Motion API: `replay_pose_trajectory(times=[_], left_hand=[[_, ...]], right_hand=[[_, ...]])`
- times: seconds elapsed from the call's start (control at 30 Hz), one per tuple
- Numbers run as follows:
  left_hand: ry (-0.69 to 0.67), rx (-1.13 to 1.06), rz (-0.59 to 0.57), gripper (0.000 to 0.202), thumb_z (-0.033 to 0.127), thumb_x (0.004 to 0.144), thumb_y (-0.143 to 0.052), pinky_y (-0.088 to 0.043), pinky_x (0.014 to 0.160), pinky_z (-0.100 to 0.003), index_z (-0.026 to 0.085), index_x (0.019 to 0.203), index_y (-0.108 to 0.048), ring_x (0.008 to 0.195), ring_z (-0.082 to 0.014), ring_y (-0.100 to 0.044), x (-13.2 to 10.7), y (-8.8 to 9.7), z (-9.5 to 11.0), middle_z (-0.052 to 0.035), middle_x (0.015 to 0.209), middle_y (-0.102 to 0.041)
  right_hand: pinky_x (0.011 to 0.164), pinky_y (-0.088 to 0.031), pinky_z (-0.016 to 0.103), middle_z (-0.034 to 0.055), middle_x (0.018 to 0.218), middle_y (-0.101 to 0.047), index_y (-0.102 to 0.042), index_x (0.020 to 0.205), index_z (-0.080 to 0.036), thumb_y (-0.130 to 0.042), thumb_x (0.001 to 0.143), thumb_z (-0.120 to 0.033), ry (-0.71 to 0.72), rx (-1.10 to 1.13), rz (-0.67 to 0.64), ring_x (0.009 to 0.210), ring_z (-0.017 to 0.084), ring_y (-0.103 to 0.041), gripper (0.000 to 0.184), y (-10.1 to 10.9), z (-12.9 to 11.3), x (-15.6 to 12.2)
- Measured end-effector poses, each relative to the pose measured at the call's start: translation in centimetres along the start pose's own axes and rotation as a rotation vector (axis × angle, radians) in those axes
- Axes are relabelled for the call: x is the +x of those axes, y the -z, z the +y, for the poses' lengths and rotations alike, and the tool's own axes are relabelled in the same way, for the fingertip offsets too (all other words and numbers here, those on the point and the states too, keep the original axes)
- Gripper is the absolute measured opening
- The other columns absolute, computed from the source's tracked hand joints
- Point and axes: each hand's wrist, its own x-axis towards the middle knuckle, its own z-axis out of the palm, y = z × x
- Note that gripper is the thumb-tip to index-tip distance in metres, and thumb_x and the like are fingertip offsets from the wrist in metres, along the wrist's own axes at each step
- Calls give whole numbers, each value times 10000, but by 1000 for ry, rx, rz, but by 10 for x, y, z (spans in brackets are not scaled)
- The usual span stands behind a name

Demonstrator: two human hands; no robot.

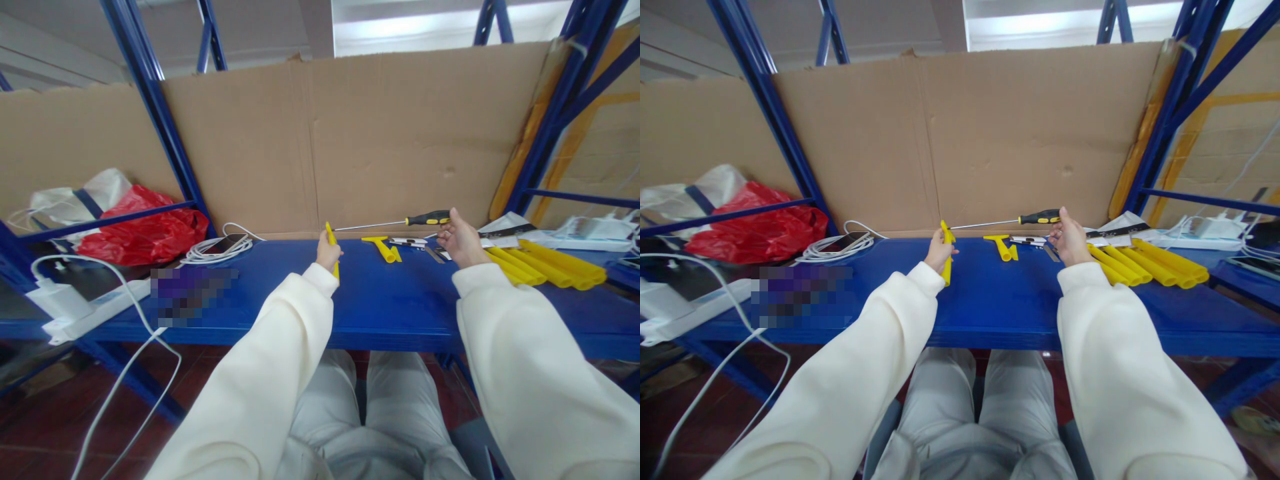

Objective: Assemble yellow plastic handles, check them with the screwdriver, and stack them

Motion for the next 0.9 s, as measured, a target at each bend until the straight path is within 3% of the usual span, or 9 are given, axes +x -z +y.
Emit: replay_pose_trajectory(times=[0.3, 0.53, 0.7, 0.9], left_hand=[[-11, -14, 0, 716, -17, 801, -537, -330, 373, -134, 282, 1447, -460, 737, -120, -717, 1, 0, -1, -105, 1369, -615], [-41, 25, -33, 698, -9, 800, -518, -305, 346, -122, 276, 1433, -459, 692, -106, -702, 8, -4, -8, -90, 1332, -643], [-31, 31, -25, 728, -15, 786, -534, -313, 352, -126, 268, 1452, -454, 717, -119, -711, 8, -2, -8, -99, 1318, -644], [-24, 21, -28, 732, -24, 803, -503, -308, 352, -125, 255, 1475, -420, 745, -118, -718, 6, -1, -6, -111, 1364, -618]], right_hand=[[310, -315, 166, -92, 467, -369, -394, 718, -240, -736, 818, -541, -63, 10, -30, 362, 69, -357, 466, 2, 3, 6], [304, -305, 156, -120, 415, -290, -354, 712, -249, -740, 833, -495, 8, 70, 13, 331, 66, -314, 474, 5, 7, 11], [322, -368, 164, -90, 446, -415, -401, 717, -243, -758, 795, -577, 36, 31, -17, 351, 76, -408, 495, 3, 5, 8], [367, -422, 157, -57, 469, -491, -479, 737, -220, -661, 911, -507, -7, 32, -27, 385, 83, -475, 381, -5, -2, -3]])
